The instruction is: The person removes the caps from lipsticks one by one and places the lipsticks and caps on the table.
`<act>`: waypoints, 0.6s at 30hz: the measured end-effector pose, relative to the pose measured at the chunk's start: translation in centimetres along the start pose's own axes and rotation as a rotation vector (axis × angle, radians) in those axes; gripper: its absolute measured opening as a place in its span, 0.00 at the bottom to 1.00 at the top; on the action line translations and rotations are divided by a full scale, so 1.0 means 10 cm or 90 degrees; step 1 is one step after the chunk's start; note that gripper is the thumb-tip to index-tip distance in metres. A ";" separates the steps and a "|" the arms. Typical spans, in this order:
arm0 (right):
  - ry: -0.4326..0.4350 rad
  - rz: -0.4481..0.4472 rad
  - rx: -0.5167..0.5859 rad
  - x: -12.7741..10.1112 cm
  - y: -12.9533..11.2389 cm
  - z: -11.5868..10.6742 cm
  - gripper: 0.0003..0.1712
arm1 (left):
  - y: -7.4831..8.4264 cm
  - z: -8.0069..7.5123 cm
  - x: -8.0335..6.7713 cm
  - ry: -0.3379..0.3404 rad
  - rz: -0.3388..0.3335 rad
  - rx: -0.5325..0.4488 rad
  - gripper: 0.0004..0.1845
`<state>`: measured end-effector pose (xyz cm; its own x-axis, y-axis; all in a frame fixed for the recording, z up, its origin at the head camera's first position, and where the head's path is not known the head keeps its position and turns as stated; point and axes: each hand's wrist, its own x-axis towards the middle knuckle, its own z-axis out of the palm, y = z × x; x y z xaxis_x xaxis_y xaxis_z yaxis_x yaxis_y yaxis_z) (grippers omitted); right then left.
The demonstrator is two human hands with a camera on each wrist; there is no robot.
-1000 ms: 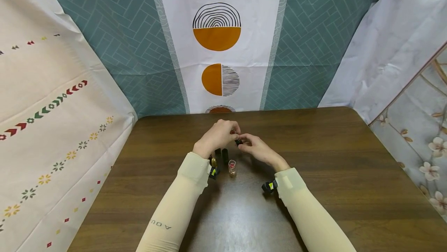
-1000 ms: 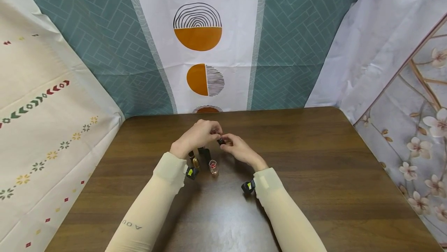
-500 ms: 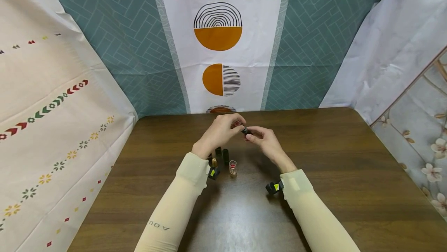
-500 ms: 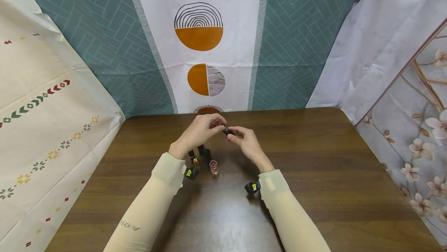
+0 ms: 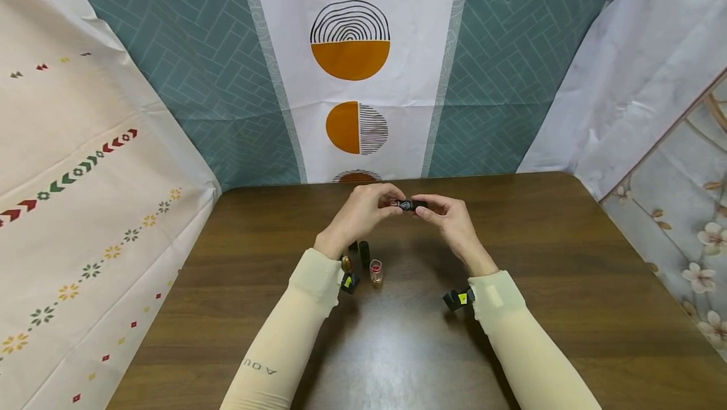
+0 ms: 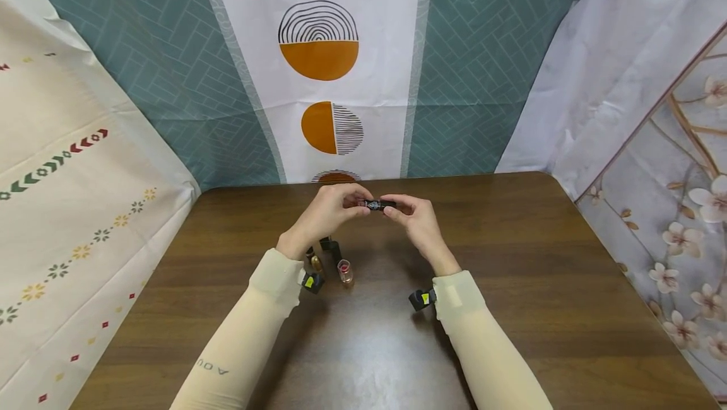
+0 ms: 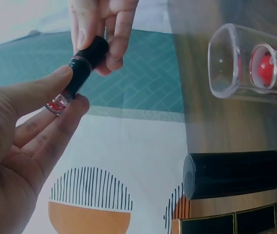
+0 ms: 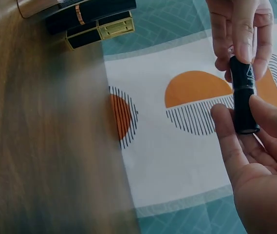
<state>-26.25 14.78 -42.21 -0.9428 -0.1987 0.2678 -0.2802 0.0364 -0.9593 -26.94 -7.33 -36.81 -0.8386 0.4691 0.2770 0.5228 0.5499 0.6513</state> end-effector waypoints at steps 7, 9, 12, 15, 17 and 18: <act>0.007 0.000 -0.027 0.02 -0.09 -0.05 0.18 | 0.02 0.01 0.02 0.019 0.023 -0.013 0.10; 0.003 0.000 -0.022 0.02 -0.11 -0.05 0.18 | 0.02 0.00 0.02 0.023 0.025 -0.013 0.10; -0.005 0.001 -0.015 0.02 -0.12 -0.07 0.18 | 0.03 0.00 0.02 0.028 0.028 -0.014 0.10; -0.004 0.005 -0.003 0.02 -0.12 -0.08 0.18 | 0.05 -0.01 0.03 0.025 0.035 -0.022 0.10; -0.004 0.007 0.006 0.02 -0.12 -0.09 0.18 | 0.06 -0.02 0.02 0.025 0.038 -0.027 0.09; -0.003 0.008 0.011 0.02 -0.12 -0.09 0.18 | 0.06 -0.03 0.02 0.026 0.038 -0.030 0.10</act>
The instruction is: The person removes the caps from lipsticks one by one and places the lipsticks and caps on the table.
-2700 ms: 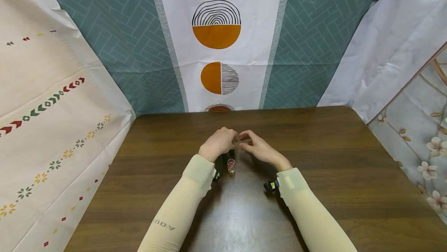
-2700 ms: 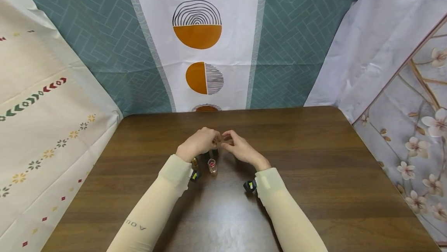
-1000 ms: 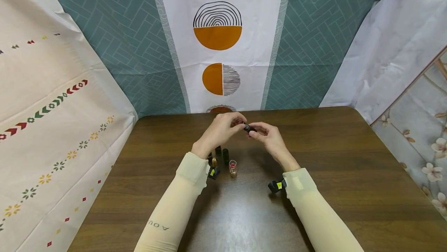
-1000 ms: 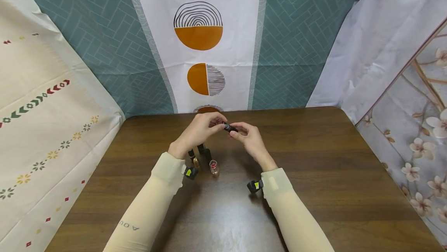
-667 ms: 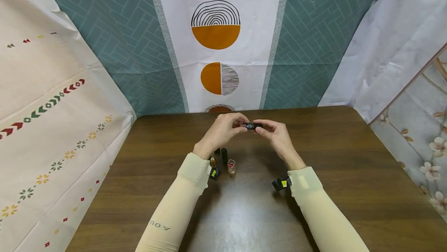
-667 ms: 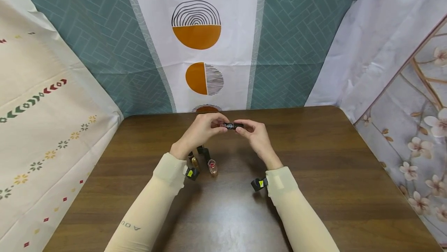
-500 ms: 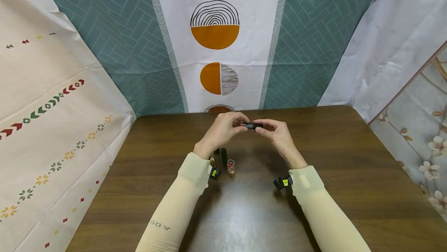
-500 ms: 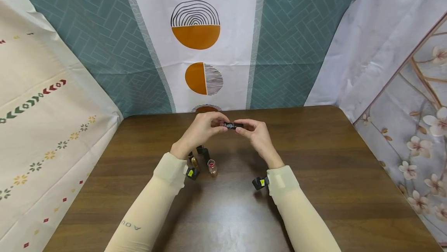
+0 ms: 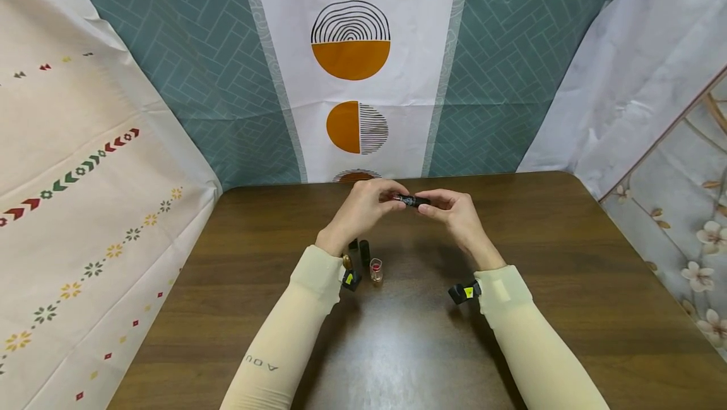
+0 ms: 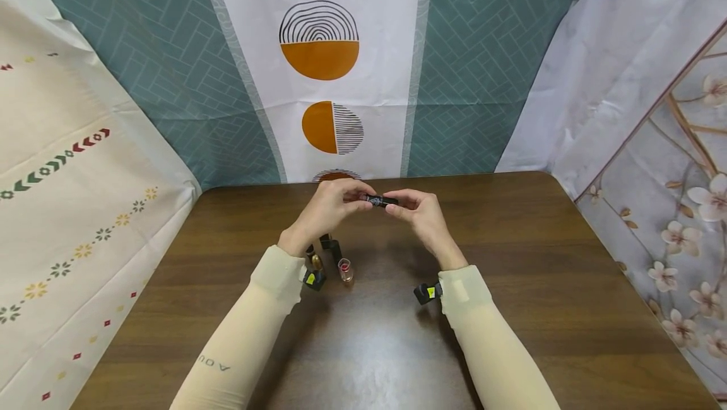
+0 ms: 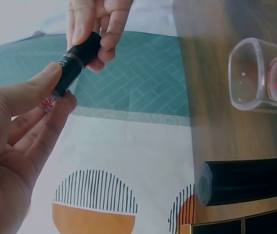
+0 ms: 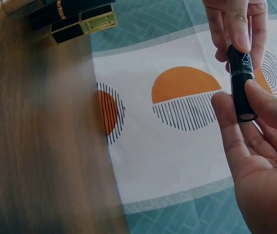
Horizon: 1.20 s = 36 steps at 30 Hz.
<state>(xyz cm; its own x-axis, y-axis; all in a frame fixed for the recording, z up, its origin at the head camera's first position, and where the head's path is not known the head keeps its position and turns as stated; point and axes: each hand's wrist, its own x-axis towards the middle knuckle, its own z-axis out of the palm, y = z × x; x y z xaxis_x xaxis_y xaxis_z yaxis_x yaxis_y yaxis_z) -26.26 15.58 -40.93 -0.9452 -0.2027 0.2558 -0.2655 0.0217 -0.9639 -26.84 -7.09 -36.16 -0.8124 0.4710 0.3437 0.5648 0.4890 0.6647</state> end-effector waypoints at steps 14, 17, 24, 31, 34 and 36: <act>0.014 -0.027 0.015 0.00 -0.01 -0.01 0.19 | -0.04 0.03 -0.02 0.032 -0.004 -0.060 0.11; 0.021 -0.023 0.024 0.00 -0.02 -0.01 0.18 | -0.05 0.04 -0.03 0.048 0.000 -0.053 0.12; 0.037 -0.001 0.102 0.02 0.00 0.00 0.18 | -0.05 0.04 -0.03 0.064 0.002 -0.060 0.13; 0.054 0.008 0.128 0.02 -0.01 0.03 0.17 | -0.06 0.04 -0.01 0.060 -0.013 -0.073 0.12; 0.055 0.012 0.130 0.01 -0.01 0.04 0.16 | -0.06 0.03 -0.01 0.050 -0.017 -0.076 0.12; 0.054 0.012 0.133 0.01 -0.01 0.05 0.16 | -0.06 0.03 0.00 0.040 -0.020 -0.075 0.13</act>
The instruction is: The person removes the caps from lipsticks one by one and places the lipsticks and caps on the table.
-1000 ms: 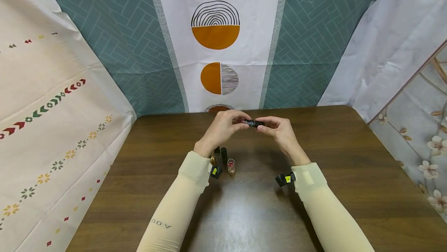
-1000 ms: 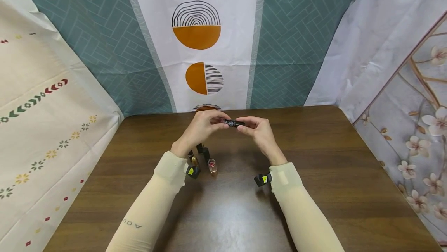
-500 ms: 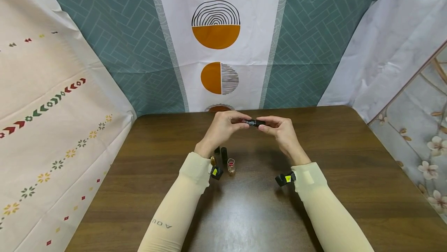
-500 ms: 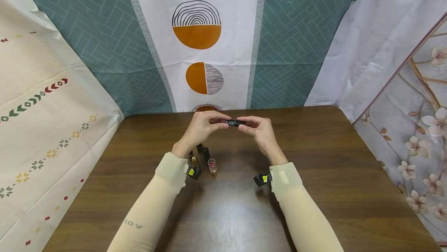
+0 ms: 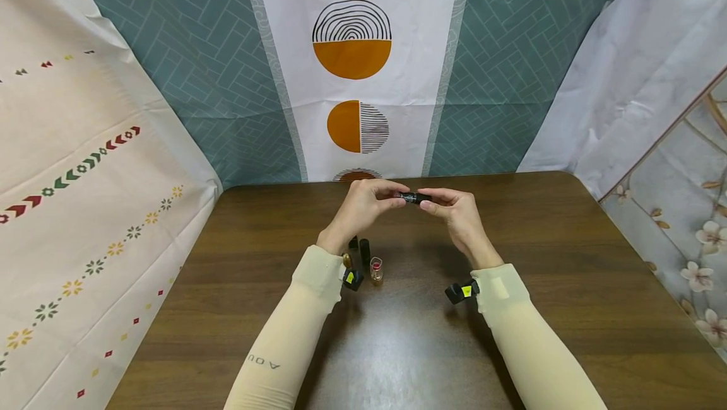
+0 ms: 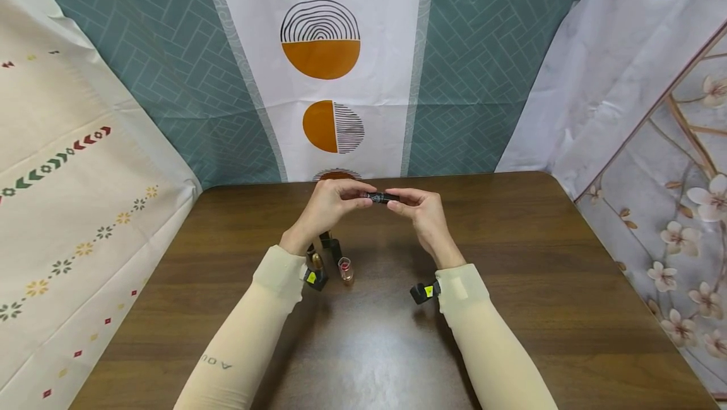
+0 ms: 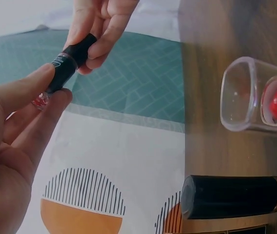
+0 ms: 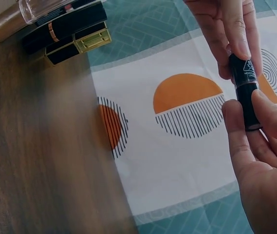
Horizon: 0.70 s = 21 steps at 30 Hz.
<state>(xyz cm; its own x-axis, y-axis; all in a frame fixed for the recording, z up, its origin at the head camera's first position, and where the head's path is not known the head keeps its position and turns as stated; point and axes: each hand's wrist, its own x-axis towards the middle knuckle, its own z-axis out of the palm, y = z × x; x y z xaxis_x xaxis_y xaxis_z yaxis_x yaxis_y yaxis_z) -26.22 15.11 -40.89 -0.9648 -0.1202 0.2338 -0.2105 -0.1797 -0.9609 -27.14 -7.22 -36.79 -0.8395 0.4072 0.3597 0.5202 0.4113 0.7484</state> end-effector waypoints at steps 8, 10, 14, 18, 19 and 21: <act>-0.009 -0.001 0.001 -0.01 0.03 -0.04 0.19 | -0.01 0.02 0.00 -0.020 -0.009 0.009 0.16; -0.008 -0.004 -0.003 -0.01 0.04 -0.05 0.19 | -0.01 0.02 -0.01 -0.016 -0.009 0.009 0.15; -0.008 -0.017 -0.004 0.00 0.04 -0.05 0.17 | 0.00 0.00 -0.01 -0.012 -0.011 0.005 0.15; 0.000 -0.030 -0.011 0.01 0.04 -0.04 0.16 | 0.02 0.00 -0.01 -0.013 -0.015 -0.004 0.15; 0.002 -0.034 -0.019 0.01 0.04 -0.04 0.17 | 0.02 0.00 -0.01 -0.011 -0.016 -0.005 0.14; 0.008 -0.041 -0.038 0.01 0.04 -0.04 0.17 | 0.03 0.01 -0.01 -0.007 -0.019 -0.003 0.14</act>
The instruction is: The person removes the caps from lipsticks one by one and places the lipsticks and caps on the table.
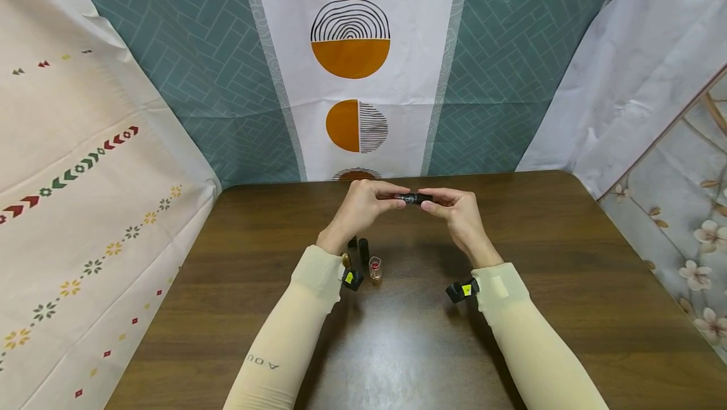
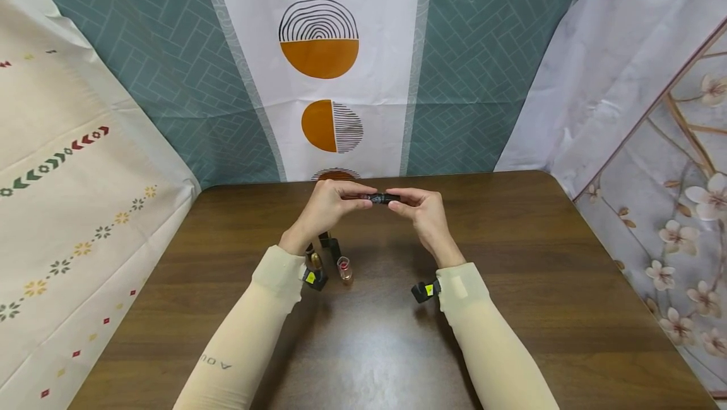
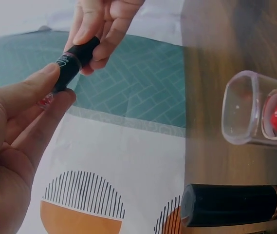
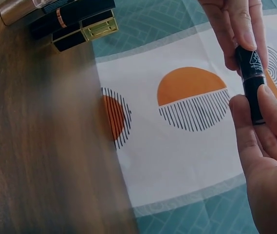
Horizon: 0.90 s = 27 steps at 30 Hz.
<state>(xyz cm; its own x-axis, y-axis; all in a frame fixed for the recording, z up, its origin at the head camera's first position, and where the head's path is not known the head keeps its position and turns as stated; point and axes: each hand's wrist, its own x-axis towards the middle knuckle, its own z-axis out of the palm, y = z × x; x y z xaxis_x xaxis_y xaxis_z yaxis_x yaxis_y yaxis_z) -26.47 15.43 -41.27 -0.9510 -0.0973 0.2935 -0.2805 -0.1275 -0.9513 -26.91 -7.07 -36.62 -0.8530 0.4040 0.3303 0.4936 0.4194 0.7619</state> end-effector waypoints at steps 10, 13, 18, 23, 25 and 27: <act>0.032 -0.006 -0.059 0.02 -0.01 0.00 0.16 | 0.04 0.04 0.01 0.013 0.007 0.044 0.14; 0.024 0.001 -0.055 0.02 -0.02 -0.01 0.17 | 0.04 0.04 0.01 0.010 0.008 0.043 0.15; 0.001 0.009 -0.010 0.01 -0.02 -0.04 0.18 | 0.03 0.04 0.00 0.009 0.009 0.028 0.16; -0.010 0.002 0.023 0.01 -0.01 -0.06 0.15 | 0.04 0.04 -0.01 0.019 0.003 -0.001 0.15; -0.010 0.001 0.031 0.01 -0.02 -0.06 0.14 | 0.04 0.04 -0.01 0.023 0.002 -0.010 0.14; -0.011 0.002 0.039 0.01 -0.02 -0.06 0.14 | 0.04 0.04 -0.01 0.025 0.001 -0.013 0.14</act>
<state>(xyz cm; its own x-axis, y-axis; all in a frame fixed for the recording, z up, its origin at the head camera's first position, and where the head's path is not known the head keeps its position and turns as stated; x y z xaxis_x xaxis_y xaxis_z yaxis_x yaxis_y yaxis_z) -26.56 16.07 -41.14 -0.9493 -0.1141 0.2929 -0.2689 -0.1878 -0.9447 -26.55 -6.57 -36.57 -0.8585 0.3725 0.3524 0.4915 0.4014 0.7729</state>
